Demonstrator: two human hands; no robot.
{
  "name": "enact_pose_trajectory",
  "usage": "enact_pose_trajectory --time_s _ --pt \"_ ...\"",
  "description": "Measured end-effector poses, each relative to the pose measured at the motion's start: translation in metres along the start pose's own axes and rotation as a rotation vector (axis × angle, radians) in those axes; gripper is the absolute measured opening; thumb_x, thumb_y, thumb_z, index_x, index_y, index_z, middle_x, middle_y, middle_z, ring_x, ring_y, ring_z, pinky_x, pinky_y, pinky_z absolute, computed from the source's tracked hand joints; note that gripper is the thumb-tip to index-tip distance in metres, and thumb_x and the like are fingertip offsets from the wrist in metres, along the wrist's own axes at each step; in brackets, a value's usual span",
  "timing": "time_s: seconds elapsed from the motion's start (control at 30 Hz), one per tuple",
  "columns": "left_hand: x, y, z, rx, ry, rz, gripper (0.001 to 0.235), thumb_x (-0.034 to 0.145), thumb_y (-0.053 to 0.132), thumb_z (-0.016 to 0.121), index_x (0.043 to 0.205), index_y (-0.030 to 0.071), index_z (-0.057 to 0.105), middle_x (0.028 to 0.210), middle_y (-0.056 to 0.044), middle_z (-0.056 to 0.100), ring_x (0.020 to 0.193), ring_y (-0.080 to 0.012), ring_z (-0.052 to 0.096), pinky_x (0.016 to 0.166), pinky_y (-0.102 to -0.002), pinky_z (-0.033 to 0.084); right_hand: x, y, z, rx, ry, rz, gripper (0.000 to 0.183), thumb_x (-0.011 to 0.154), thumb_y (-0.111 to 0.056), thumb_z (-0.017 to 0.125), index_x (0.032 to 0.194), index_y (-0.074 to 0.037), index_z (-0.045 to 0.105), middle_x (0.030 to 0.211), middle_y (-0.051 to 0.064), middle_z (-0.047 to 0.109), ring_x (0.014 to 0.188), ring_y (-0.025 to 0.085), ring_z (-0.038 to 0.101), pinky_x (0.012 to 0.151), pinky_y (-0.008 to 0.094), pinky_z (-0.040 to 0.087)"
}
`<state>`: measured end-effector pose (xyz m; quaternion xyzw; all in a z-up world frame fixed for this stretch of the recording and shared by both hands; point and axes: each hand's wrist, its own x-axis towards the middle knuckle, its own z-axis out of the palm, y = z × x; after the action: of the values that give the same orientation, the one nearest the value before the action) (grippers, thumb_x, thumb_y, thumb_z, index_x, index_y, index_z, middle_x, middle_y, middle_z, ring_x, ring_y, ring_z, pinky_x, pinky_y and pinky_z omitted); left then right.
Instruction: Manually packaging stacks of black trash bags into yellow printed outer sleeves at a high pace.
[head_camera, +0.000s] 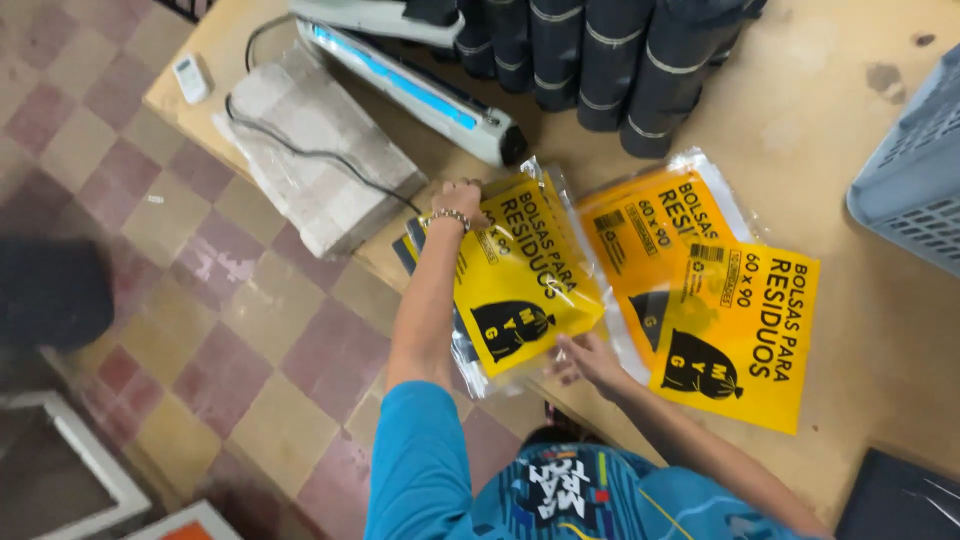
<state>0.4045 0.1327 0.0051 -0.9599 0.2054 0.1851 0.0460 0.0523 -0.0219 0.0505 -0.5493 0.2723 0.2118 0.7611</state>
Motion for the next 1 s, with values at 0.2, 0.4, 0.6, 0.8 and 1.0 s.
enact_pose_trajectory --time_s 0.2,0.4,0.6,0.8,1.0 --pt "-0.036 0.005 -0.025 -0.123 -0.21 -0.017 0.075 0.07 0.045 0.085 0.132 0.009 0.063 0.132 -0.017 0.064 0.128 -0.0377 0.055 0.103 -0.056 0.048 0.002 -0.012 0.009 0.018 0.024 -0.027 0.037 0.099 -0.026 0.06 0.106 0.01 0.058 0.086 0.032 0.072 0.071 0.04 0.075 0.054 0.048 0.061" --pt "-0.092 0.028 -0.117 -0.032 -0.086 0.17 0.057 0.081 0.023 0.077 0.133 0.007 0.059 0.13 -0.017 0.065 0.128 -0.0354 0.057 0.11 -0.046 0.046 0.028 0.015 0.021 0.075 0.062 -0.025 0.046 0.097 -0.028 0.063 0.112 0.013 0.051 0.08 0.033 0.069 0.064 0.038 0.073 0.053 0.045 0.059" --pt "-0.038 -0.014 -0.055 -0.098 -0.101 0.126 0.075 0.07 0.045 0.084 0.128 0.007 0.057 0.127 -0.016 0.059 0.122 -0.0359 0.057 0.097 -0.054 0.054 -0.009 -0.045 0.073 0.062 0.194 0.063 0.048 0.092 -0.034 0.07 0.105 0.012 0.065 0.084 0.032 0.072 0.071 0.04 0.076 0.052 0.049 0.063" --pt "-0.102 0.01 -0.094 0.025 -0.133 0.356 0.023 0.086 -0.003 0.056 0.102 0.014 0.06 0.102 -0.007 0.063 0.098 -0.0233 0.056 0.076 -0.035 0.056 0.032 0.055 0.053 -0.137 0.366 -0.025 0.038 0.086 -0.031 0.068 0.103 0.002 0.074 0.09 0.013 0.08 0.076 0.02 0.073 0.064 0.033 0.06" --pt "-0.073 0.002 -0.05 -0.158 -0.035 0.514 0.035 0.081 0.021 0.075 0.11 0.014 0.057 0.117 -0.012 0.055 0.11 -0.0294 0.049 0.079 -0.037 0.056 0.006 0.022 0.086 -0.085 0.487 0.216 0.05 0.084 -0.03 0.069 0.124 -0.001 0.061 0.12 0.019 0.074 0.103 0.031 0.073 0.084 0.041 0.062"
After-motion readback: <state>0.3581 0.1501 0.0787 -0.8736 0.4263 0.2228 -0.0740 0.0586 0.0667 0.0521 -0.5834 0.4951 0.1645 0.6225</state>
